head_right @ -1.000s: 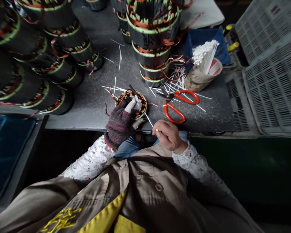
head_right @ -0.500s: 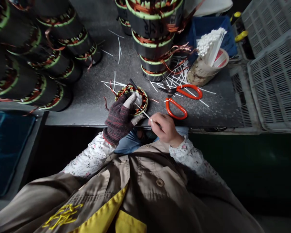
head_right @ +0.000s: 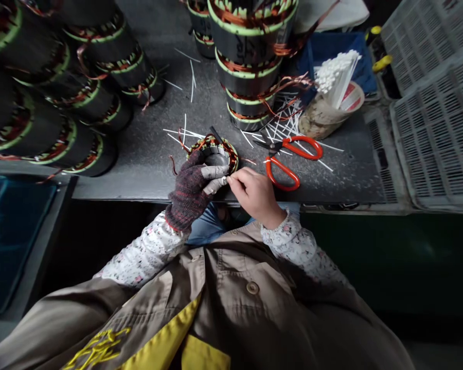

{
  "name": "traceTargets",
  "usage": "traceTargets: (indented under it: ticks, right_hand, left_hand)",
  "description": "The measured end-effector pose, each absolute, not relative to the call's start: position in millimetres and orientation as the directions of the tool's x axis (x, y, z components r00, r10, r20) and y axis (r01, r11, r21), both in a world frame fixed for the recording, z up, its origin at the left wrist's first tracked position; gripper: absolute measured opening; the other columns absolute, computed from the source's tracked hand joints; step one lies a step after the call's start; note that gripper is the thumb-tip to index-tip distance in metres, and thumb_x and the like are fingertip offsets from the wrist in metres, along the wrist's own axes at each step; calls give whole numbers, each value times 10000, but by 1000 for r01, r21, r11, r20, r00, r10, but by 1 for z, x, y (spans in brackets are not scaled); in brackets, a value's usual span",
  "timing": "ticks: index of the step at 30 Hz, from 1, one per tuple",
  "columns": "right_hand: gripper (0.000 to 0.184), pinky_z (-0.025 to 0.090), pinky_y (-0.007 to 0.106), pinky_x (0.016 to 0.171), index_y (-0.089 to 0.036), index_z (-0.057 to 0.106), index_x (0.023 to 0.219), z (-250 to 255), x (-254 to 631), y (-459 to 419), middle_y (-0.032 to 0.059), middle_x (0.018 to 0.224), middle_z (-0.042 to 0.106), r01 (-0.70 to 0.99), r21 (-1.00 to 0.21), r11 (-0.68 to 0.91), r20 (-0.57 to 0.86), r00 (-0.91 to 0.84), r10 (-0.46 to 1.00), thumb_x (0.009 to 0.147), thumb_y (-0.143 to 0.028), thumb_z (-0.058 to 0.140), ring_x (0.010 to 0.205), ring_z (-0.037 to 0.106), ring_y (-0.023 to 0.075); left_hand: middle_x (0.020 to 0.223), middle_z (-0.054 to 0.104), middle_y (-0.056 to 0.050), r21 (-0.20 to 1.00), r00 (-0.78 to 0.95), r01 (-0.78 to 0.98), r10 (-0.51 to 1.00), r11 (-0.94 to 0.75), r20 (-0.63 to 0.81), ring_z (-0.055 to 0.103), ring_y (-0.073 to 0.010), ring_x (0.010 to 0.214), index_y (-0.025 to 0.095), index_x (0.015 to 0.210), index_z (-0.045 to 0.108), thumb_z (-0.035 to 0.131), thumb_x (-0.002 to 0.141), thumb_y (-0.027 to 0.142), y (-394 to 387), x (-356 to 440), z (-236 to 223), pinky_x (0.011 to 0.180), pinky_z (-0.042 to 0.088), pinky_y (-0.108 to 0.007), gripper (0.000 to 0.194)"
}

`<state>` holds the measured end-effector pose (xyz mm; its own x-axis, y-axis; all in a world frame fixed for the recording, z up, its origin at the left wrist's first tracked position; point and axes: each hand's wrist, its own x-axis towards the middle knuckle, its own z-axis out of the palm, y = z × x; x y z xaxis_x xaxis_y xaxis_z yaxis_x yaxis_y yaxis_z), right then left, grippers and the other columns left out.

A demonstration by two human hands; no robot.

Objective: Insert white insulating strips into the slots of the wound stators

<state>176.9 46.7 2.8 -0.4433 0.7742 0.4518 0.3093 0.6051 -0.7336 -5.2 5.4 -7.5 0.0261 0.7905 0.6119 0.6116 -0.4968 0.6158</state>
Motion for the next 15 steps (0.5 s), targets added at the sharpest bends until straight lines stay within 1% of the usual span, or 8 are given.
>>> traceTargets:
  ticks: [3,6,8,11,13,15]
  right_hand:
    - [246,427,283,587,-220,592,707,2,178,47,-9,641,607,269,-783,560,434,-407,803,950,-254,581,604,571,139]
    - [251,452,286,618,-222,611,733,5,179,41,4,692,647,231,-792,565,451,-401,797,971,-290,568,644,594,144]
    - [249,438,288,618,-223,617,731,5,178,39,8,699,655,275,-762,586,456,-416,787,965,-298,580,653,592,146]
    - [246,391,299,585,-225,600,705,2,174,43,3,653,617,369,-723,584,434,-416,799,945,-273,587,606,547,145]
    - [245,380,303,583,-231,563,673,0,171,47,-1,635,589,389,-712,585,447,-391,804,914,-245,599,596,525,149]
    - [259,376,302,582,-237,520,650,0,168,49,-3,629,563,391,-711,584,461,-368,807,888,-255,623,596,509,151]
  left_hand:
    - [1083,769,-50,629,35,608,808,-484,588,723,-224,1094,253,1109,759,666,977,253,5,-6,-8,1093,559,-484,161]
    - [1085,767,-56,658,47,575,823,-487,567,715,-231,1121,262,1156,757,659,979,246,4,-7,-8,1140,521,-482,203]
    - [1062,773,-57,660,53,583,832,-474,552,719,-233,1117,258,1174,756,640,989,265,3,-8,-8,1166,500,-493,218]
    - [1076,785,-40,633,67,624,839,-458,540,731,-217,1103,272,1181,746,624,1004,304,3,-8,-6,1177,504,-501,218]
    - [1112,788,-20,613,84,643,838,-459,539,737,-200,1099,298,1186,733,614,1012,312,2,-9,-5,1187,506,-504,211]
    - [1107,792,-14,590,111,659,836,-466,537,738,-192,1101,308,1191,724,590,1021,308,2,-9,-5,1190,506,-505,216]
